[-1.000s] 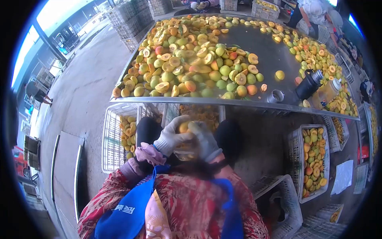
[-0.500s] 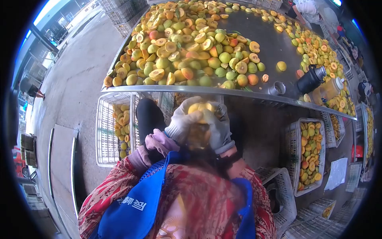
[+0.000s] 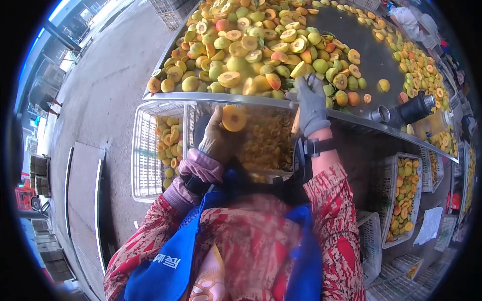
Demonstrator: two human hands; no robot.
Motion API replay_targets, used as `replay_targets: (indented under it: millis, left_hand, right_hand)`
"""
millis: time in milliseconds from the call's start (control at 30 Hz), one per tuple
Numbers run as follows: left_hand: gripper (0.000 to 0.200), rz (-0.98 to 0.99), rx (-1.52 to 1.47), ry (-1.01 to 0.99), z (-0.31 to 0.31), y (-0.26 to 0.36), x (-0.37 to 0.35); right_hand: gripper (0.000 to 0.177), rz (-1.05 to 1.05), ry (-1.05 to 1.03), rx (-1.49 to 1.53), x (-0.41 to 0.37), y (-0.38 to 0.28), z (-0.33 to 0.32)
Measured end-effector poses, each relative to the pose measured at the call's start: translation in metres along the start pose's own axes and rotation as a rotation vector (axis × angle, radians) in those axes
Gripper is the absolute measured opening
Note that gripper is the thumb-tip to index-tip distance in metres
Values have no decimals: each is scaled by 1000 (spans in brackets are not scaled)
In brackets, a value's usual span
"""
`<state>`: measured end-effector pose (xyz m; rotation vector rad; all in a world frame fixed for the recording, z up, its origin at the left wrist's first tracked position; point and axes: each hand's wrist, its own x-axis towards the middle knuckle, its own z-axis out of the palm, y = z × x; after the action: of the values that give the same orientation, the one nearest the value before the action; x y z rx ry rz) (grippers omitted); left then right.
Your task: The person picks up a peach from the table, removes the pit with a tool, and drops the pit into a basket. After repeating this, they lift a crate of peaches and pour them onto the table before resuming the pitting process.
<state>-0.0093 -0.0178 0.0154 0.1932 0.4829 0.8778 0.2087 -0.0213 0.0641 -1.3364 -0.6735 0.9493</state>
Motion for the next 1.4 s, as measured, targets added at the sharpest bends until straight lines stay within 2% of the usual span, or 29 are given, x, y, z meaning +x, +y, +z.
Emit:
replay_targets:
  millis: [33,67,100,133,167,200,267,300,333,367,400,467,500,533,567,600,667,700,733,800,833,900,1000,1033,1167,1233,1267,1333,1400]
  left_hand:
    - [53,16,-93,117,2,0,4]
    - [53,10,-100,130,-6,0,8]
    - [53,15,-39,82,-18,-1,13]
    - [54,16,25,26,-33,-1,23]
    - [52,287,931,7,-71,-9,40]
    - [52,273,931,-23,-77,-11,45]
    - [47,290,672,-197,-81,-17,52]
    - [37,240,586,-198,-78,-15,49]
    - [28,191,504,-191,-70,-11,45]
    - [32,28,90,22,-59,-10,42]
    - [32,12,95,20,-45,-7,38]
    - [47,39,109,264,-23,-5,28]
    - [43,-44,106,102,-41,6,26]
    - [37,-95,-52,27,-38,14,28]
    - [35,-95,-102,62,-33,14,21]
    - [32,-81,-151,107,-9,15,9]
    - [31,9,-61,156,-21,15,12]
    - [33,-11,-190,209,-35,14,22]
    - [48,390,623,180,-56,-1,29]
    - [45,208,326,168,-43,-9,30]
    - [45,211,325,172,-38,-8,30]
    - [39,9,-14,293,-29,-8,32]
    - [37,71,-95,231,-28,-9,37]
    - [40,126,-22,348,-26,-11,42]
    - [42,203,160,445,-29,-12,48]
    - [46,135,168,372,-37,-12,51]
    - [46,136,169,380,-39,-11,55]
    - [51,201,379,357,-41,-13,61]
    - [50,221,390,406,-29,-14,62]
  right_hand:
    - [30,141,-71,-11,-11,5,10]
    - [31,282,-141,-21,-31,11,19]
    - [27,382,-286,137,-45,34,20]
    - [26,361,-300,-8,-64,39,34]
    - [29,248,-337,-62,-69,61,39]
    - [32,126,-363,-120,-69,85,41]
    - [30,-53,-242,-450,-72,95,48]
    - [30,-53,-211,-457,-69,112,47]
    - [28,-44,-229,-410,-66,135,47]
    - [26,-34,-253,-359,-65,148,46]
    - [26,-30,-238,-357,-71,135,46]
    - [28,408,-246,-96,-88,95,47]
    - [28,411,-241,-97,-97,95,44]
    - [28,458,-350,-30,-108,98,40]
    - [28,511,-467,38,-120,99,36]
    - [28,529,-495,37,-132,95,34]
    - [23,751,-707,190,-150,78,36]
    - [22,747,-758,38,-152,74,31]
    - [22,759,-784,40,-152,70,27]
    - [23,642,-690,-114,-148,60,27]
    - [23,644,-695,-115,-141,66,27]
    - [24,-24,-466,-495,-122,84,26]
    - [23,24,-411,-505,-97,87,33]
    - [23,-61,-400,-551,-93,88,36]
    - [24,7,-484,-648,-81,108,43]
    - [26,-45,-575,-379,-72,127,43]
    - [26,-40,-579,-374,-69,134,40]
    - [26,-98,-467,-485,-66,106,42]
    - [26,-107,-441,-567,-58,108,47]
